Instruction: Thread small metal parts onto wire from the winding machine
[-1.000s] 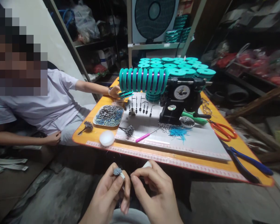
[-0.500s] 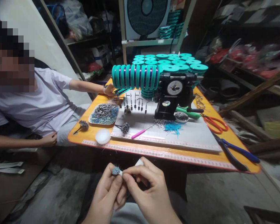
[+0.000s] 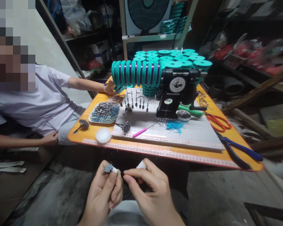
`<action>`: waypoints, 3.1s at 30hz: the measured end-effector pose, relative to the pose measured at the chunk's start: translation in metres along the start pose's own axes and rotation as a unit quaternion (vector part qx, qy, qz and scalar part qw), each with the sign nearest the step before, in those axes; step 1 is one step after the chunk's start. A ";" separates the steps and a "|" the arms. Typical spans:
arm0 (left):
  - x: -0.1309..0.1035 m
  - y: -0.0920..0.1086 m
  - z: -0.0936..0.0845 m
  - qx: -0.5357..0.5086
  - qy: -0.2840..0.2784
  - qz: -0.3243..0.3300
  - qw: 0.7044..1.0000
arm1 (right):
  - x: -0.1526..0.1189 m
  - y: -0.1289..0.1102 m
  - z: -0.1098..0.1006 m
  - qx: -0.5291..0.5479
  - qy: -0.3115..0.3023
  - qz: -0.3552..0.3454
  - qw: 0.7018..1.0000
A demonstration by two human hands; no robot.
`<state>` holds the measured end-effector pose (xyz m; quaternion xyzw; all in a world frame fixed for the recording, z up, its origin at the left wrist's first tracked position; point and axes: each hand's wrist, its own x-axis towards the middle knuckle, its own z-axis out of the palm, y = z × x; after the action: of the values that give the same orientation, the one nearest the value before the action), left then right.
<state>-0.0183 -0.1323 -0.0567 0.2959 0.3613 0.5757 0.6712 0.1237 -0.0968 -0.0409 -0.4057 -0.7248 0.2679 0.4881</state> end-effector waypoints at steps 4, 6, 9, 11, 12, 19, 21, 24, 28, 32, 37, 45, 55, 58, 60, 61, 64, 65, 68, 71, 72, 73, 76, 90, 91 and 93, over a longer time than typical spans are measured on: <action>0.001 -0.004 -0.003 -0.002 -0.014 0.023 1.000 | 0.001 0.001 0.001 0.000 0.002 0.002 1.000; 0.001 -0.005 -0.004 -0.003 -0.015 0.025 1.000 | 0.002 0.001 0.001 0.002 0.005 0.001 1.000; 0.001 -0.004 -0.003 -0.004 -0.015 0.013 1.000 | 0.002 0.001 0.001 0.008 0.007 0.002 1.000; 0.000 -0.003 -0.002 -0.001 -0.015 0.001 1.000 | 0.001 0.000 0.000 0.019 0.009 0.006 1.000; 0.000 -0.002 -0.001 0.002 -0.014 -0.006 1.000 | 0.001 0.000 -0.001 0.027 0.012 0.010 1.000; -0.002 -0.003 0.002 0.010 -0.049 -0.063 0.997 | 0.003 0.002 -0.002 0.098 -0.005 0.047 0.994; -0.002 -0.003 0.001 0.011 -0.050 -0.054 0.997 | 0.003 0.002 -0.002 0.084 -0.007 0.036 0.996; 0.000 -0.002 -0.002 0.011 -0.032 -0.028 0.999 | 0.002 0.002 -0.003 0.036 -0.027 0.010 0.999; 0.002 -0.005 -0.005 0.016 0.024 0.032 0.999 | -0.002 0.001 -0.001 -0.019 -0.069 -0.030 0.997; 0.005 -0.006 -0.007 0.024 0.045 0.046 0.998 | -0.002 0.001 0.001 -0.022 -0.072 -0.058 0.995; 0.015 0.025 -0.025 0.020 0.189 0.208 0.959 | 0.000 0.008 -0.016 -0.049 -0.035 -0.024 0.998; 0.009 0.007 -0.022 0.121 0.026 0.061 0.990 | 0.002 0.004 -0.018 0.058 -0.062 0.070 0.994; 0.010 -0.018 -0.015 -0.016 -0.113 -0.048 0.992 | 0.010 0.004 -0.004 0.075 -0.025 0.046 0.996; 0.008 -0.012 -0.011 0.024 -0.078 -0.080 0.993 | 0.008 0.006 -0.002 0.067 -0.056 0.044 0.995; 0.005 -0.009 -0.007 0.056 -0.053 -0.088 0.993 | 0.006 0.006 -0.001 0.061 -0.071 0.052 0.994; 0.004 -0.007 -0.005 0.065 -0.040 -0.086 0.993 | 0.004 0.006 -0.001 0.058 -0.076 0.060 0.994; 0.002 -0.007 0.001 0.051 0.002 -0.068 0.996 | 0.001 0.006 0.001 0.054 -0.077 0.071 0.993; 0.002 -0.007 0.002 0.037 0.014 -0.060 0.997 | 0.000 0.006 0.001 0.051 -0.073 0.066 0.994; 0.002 -0.007 0.004 0.006 0.035 -0.036 0.999 | -0.002 0.006 0.002 0.029 -0.047 0.023 0.998; 0.001 -0.004 0.004 -0.004 0.040 -0.004 0.999 | -0.003 0.005 0.001 0.009 -0.021 -0.011 1.000; 0.001 -0.003 0.004 -0.005 0.041 0.005 0.999 | -0.002 0.004 0.000 0.003 -0.020 -0.015 1.000; 0.001 -0.003 0.004 -0.006 0.043 0.011 0.999 | -0.002 0.004 0.000 -0.001 -0.021 -0.017 1.000; 0.000 -0.002 0.003 -0.008 0.047 0.018 0.999 | -0.002 0.001 -0.001 -0.002 -0.034 -0.013 0.999; -0.001 -0.005 0.003 0.005 0.041 0.028 0.999 | 0.001 -0.001 -0.002 -0.008 -0.046 -0.006 0.999; -0.001 -0.005 0.003 0.005 0.042 0.030 0.999 | 0.000 -0.001 -0.002 -0.008 -0.047 -0.006 0.999; -0.002 -0.005 0.003 0.004 0.043 0.034 0.998 | 0.000 -0.002 -0.002 -0.004 -0.051 -0.007 0.999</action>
<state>-0.0133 -0.1348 -0.0590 0.2851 0.3820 0.6090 0.6340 0.1245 -0.0975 -0.0384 -0.3885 -0.7529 0.2816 0.4504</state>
